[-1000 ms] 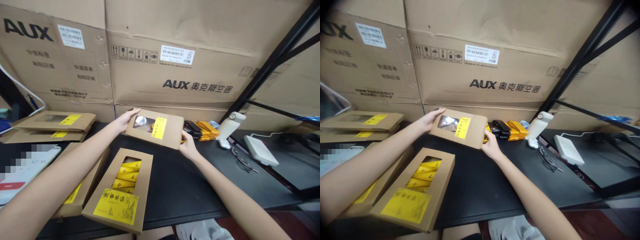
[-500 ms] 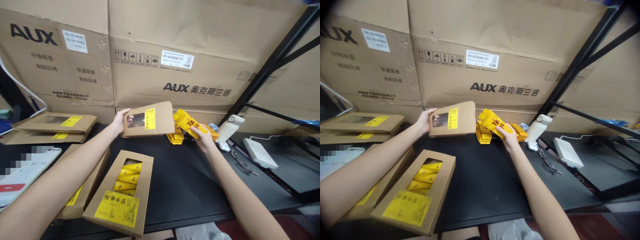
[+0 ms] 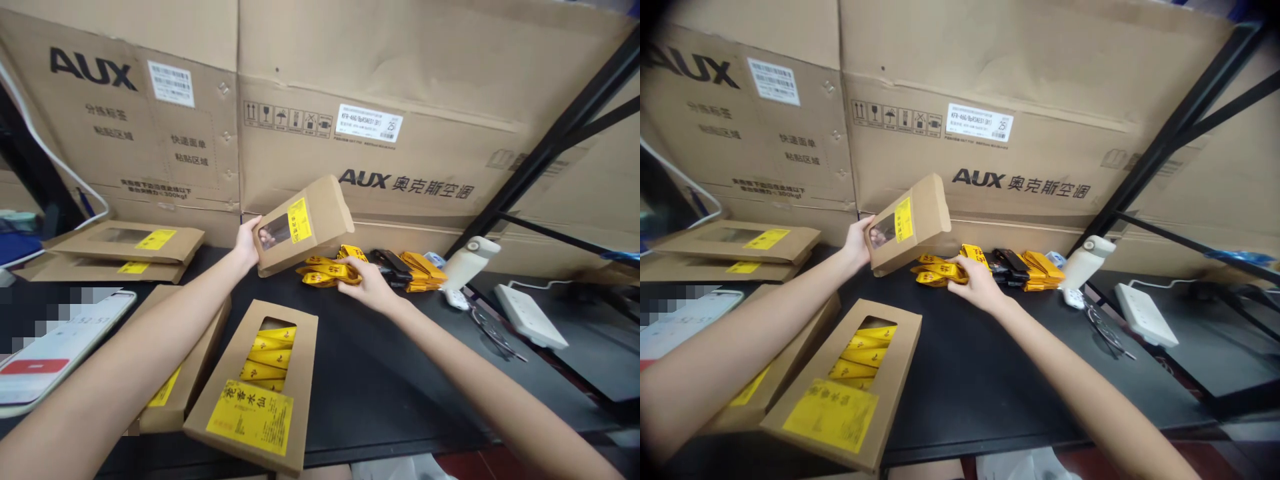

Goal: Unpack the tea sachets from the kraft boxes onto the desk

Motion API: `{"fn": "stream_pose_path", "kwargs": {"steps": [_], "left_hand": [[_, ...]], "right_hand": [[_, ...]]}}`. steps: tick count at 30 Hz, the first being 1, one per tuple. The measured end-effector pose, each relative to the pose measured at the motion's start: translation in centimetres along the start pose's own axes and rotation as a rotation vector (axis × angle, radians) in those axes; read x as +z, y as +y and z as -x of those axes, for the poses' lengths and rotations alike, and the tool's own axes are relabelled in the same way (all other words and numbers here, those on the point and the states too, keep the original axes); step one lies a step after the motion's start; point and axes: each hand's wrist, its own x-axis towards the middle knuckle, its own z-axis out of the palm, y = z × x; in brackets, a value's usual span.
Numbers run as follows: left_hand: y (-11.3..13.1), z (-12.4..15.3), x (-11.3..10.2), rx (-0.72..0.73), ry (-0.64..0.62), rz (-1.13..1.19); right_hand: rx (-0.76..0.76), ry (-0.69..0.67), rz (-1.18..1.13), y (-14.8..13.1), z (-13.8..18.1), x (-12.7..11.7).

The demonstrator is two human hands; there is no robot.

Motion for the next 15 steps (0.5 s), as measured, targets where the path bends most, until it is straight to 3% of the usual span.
{"fn": "stream_pose_path", "kwargs": {"steps": [5, 9, 12, 15], "left_hand": [[-0.2, 0.1, 0.0, -0.006, 0.002, 0.018], [-0.3, 0.2, 0.0, -0.010, -0.014, 0.013], [-0.3, 0.2, 0.1, -0.031, -0.011, 0.001], [-0.3, 0.3, 0.1, -0.033, -0.008, -0.006]], "right_hand": [[-0.167, -0.128, 0.318, -0.3, -1.6, 2.4], [-0.150, -0.218, 0.565, 0.2, -3.0, 3.8], [-0.126, -0.322, 0.711, 0.1, -4.5, 3.5], [-0.097, -0.510, 0.722, 0.0, -6.2, 2.4]]}}
